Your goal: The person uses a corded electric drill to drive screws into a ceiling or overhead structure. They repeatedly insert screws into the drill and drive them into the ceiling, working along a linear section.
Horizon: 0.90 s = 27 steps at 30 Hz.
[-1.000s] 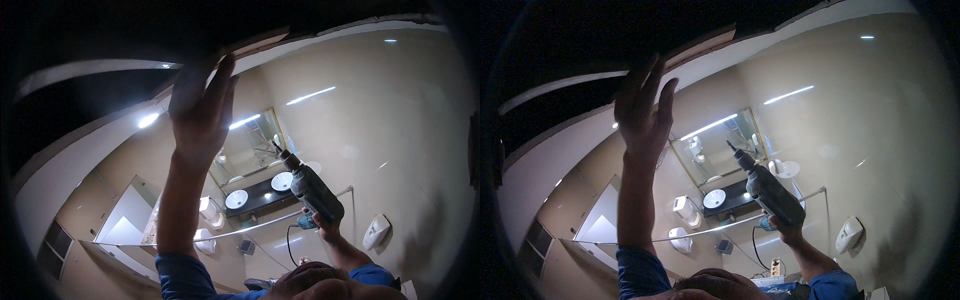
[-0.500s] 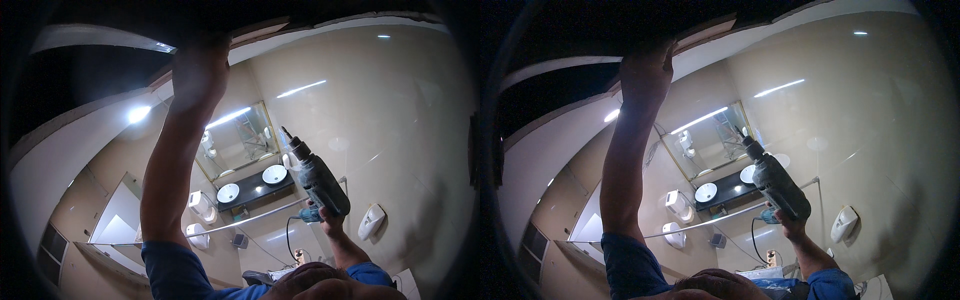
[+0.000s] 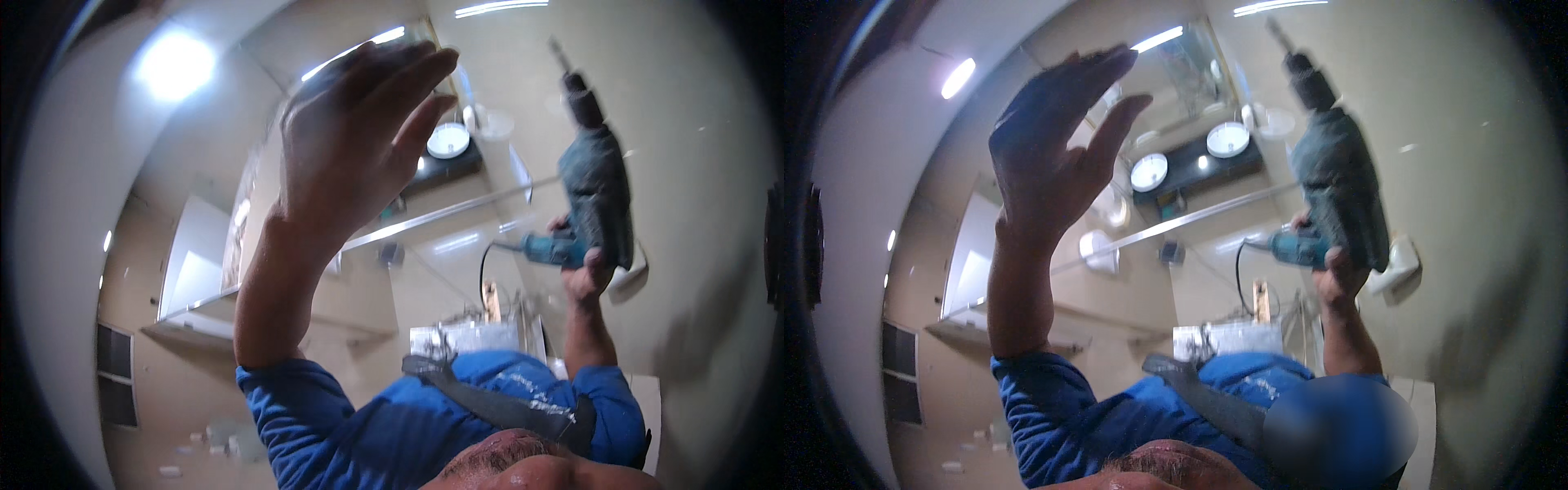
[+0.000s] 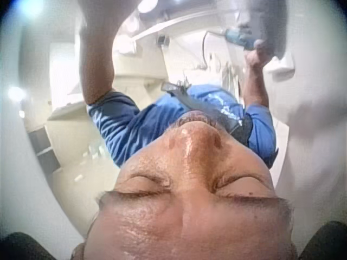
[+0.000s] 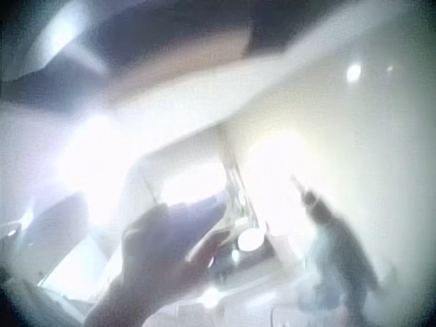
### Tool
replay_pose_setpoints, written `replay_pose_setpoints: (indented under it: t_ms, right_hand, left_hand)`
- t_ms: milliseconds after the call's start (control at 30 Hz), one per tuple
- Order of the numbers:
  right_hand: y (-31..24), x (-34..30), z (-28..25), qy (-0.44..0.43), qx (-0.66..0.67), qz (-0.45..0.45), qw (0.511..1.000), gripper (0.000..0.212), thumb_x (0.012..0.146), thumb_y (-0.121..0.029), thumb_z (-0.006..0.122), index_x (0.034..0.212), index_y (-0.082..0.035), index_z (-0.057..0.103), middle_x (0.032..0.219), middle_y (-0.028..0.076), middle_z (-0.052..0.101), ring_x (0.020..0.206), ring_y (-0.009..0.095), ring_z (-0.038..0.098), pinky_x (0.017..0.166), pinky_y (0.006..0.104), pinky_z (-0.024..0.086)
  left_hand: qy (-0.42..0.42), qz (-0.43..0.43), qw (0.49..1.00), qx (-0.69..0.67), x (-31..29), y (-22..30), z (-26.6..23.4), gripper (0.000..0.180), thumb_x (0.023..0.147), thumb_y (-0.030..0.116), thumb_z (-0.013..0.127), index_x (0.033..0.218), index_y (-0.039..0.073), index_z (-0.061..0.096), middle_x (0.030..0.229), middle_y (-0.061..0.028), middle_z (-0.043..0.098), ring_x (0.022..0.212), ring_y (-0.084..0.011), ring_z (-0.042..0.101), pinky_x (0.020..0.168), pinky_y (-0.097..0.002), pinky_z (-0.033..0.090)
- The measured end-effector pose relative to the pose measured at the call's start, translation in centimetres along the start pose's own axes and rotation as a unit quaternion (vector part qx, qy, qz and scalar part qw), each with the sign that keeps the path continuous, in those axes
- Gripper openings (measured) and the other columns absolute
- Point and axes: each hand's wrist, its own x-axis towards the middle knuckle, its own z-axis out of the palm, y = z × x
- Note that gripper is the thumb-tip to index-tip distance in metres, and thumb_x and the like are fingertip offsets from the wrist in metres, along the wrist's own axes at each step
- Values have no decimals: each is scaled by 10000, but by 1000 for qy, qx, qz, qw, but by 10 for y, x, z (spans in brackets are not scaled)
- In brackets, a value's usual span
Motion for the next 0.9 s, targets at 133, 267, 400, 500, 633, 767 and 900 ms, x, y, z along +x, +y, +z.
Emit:
replay_pose_setpoints:
  t_ms: [133, 267, 400, 500, 633, 767, 900]
  right_hand:
    - [-7, 8, -13, -20, -41, -8, 999, 970, 815, -641, 772, 1448, 27, 462, 1247, 201, 621, 1123, 345, 637, 1006, 533, 531]
    - [-13, 23, -13, 40, -41, -33, 998, 1257, 710, -912, 628, 1501, 35, 390, 1297, 219, 624, 1163, 410, 628, 1083, 599, 466]
    - [-26, 39, -16, -36, 100, 19, 994, 1309, 641, -948, 635, 1459, 55, 443, 1247, 241, 639, 1147, 425, 607, 1042, 611, 468]
    - [-29, 48, -23, -71, 163, 67, 982, 1363, 608, -969, 640, 1430, 101, 444, 1235, 258, 623, 1122, 404, 592, 1005, 570, 465]
    - [-21, 49, -29, -34, 163, 64, 984, 1391, 634, -993, 587, 1420, 143, 418, 1211, 290, 618, 1104, 403, 600, 972, 544, 475]
    - [-17, 49, -24, -4, 104, 66, 992, 1356, 669, -992, 552, 1410, 137, 430, 1154, 287, 639, 1053, 398, 619, 934, 528, 500]
    - [-19, 47, -17, -8, 28, 54, 998, 1302, 695, -989, 526, 1388, 111, 463, 1111, 290, 659, 1004, 395, 639, 904, 521, 512]
  left_hand:
    - [-148, -237, 951, -135, -116, 16, 8, 418, 797, 165, 895, 1185, 75, 769, 1142, -133, 775, 1036, -274, 755, 922, -374, 584]
    - [-212, -472, 828, -213, -233, 51, 20, 338, 780, 57, 894, 1097, 52, 776, 961, -71, 771, 856, -144, 708, 792, -301, 572]
    - [-322, -614, 668, -270, -318, 115, 11, 218, 801, 129, 876, 988, 45, 803, 831, -109, 704, 715, -195, 678, 667, -334, 552]
    - [-414, -629, 604, -259, -359, 154, 9, 213, 835, 165, 840, 1009, 47, 805, 834, -136, 696, 711, -242, 684, 688, -375, 557]
    - [-400, -658, 581, -263, -391, 185, 12, 203, 834, 124, 806, 1025, 54, 806, 863, -139, 709, 778, -297, 705, 731, -407, 564]
    - [-391, -640, 597, -286, -405, 199, 16, 251, 855, 148, 809, 1102, 97, 804, 945, -140, 696, 847, -308, 705, 772, -399, 570]
    - [-429, -582, 633, -277, -410, 207, 22, 274, 845, 187, 823, 1112, 132, 808, 981, -129, 682, 880, -318, 702, 807, -409, 574]
